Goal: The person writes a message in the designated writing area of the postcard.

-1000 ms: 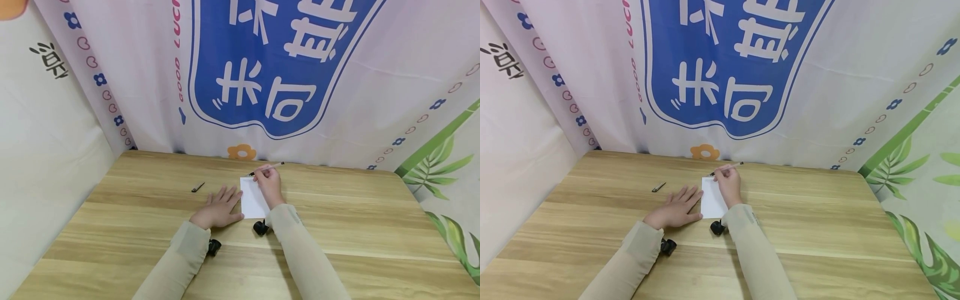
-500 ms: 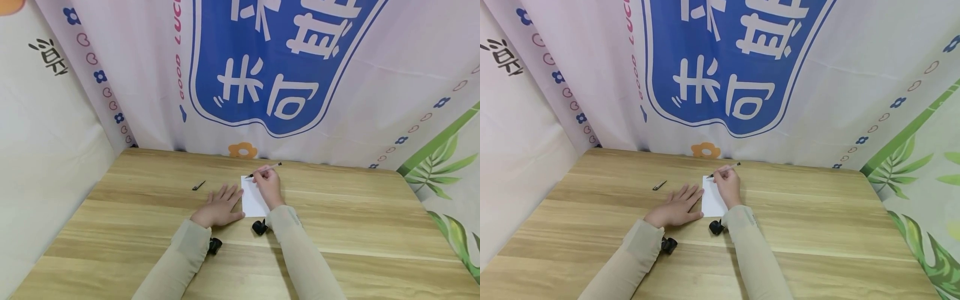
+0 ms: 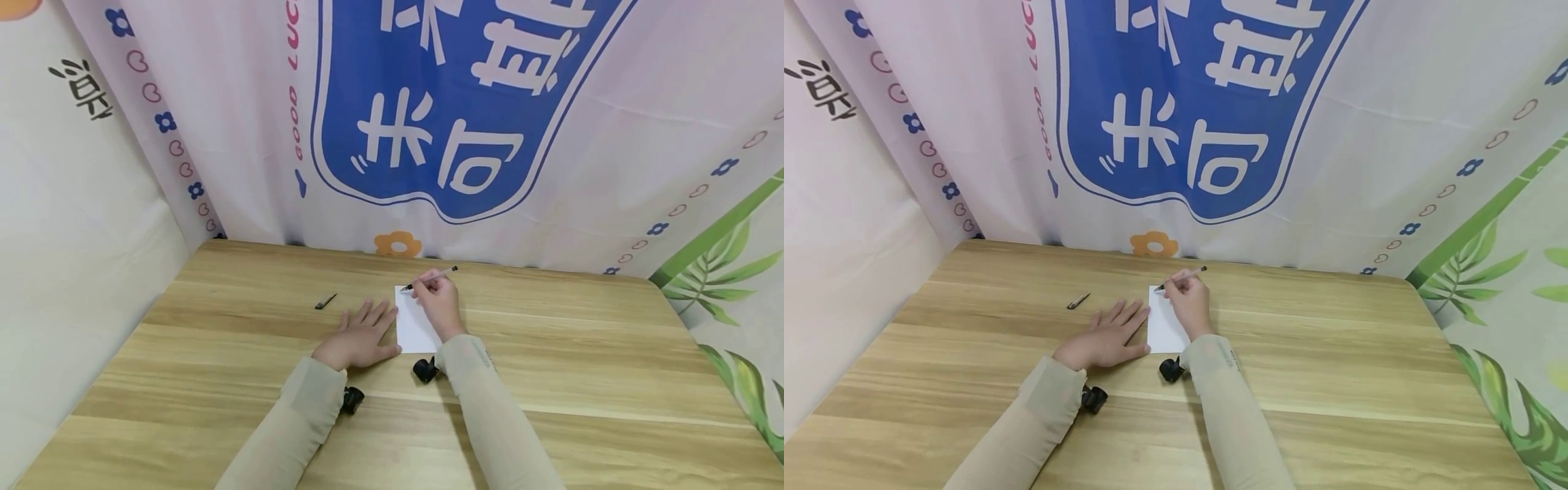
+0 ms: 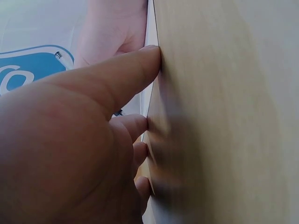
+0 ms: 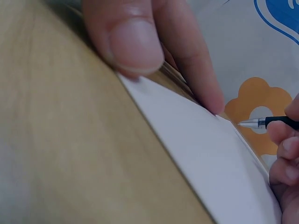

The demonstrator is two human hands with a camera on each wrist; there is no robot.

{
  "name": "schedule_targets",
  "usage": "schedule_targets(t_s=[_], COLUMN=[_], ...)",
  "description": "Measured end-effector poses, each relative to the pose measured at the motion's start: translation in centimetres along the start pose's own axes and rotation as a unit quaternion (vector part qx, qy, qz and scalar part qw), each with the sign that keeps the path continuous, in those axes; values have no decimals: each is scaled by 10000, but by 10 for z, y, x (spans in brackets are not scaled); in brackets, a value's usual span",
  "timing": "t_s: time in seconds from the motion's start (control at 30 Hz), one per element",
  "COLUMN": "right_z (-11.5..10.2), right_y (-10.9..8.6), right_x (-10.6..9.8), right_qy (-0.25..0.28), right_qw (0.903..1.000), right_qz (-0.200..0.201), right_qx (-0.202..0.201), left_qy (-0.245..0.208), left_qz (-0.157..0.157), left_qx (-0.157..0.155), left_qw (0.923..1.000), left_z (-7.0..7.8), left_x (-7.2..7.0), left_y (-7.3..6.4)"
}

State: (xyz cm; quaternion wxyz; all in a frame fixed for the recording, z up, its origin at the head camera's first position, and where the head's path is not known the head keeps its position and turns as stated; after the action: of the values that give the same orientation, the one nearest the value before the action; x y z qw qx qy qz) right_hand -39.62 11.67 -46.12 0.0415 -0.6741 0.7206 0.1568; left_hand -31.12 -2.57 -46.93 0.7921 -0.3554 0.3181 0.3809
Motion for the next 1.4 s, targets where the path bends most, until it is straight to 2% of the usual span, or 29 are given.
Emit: schedule_targets(t_s=[0.53, 1.4], right_z=[0, 0], right_y=[4, 2], right_x=[1, 2], right_qy=[-104, -280], right_qw=[9997, 9994], right_qz=[-42, -102], right_qx=[-219, -166], left_qy=[-20, -90], left_qz=[-7, -15], left_qx=[-21, -74], left_qw=[10000, 9999], left_z=[1, -2], left_x=[-1, 0], left_y=[2, 2])
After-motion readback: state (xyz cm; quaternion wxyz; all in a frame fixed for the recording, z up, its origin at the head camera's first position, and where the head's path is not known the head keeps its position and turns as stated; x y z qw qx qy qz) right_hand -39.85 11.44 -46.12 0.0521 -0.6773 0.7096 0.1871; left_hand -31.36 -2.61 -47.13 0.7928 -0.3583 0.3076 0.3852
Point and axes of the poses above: each hand's wrist, its own y-axis towards the middle knuckle, its own x-axis out of the palm, z = x × y, the point moved 10 cm from there along y, towards the middle knuckle, and after that the axes turned 9 degrees about -y, right-handed, at the moved point
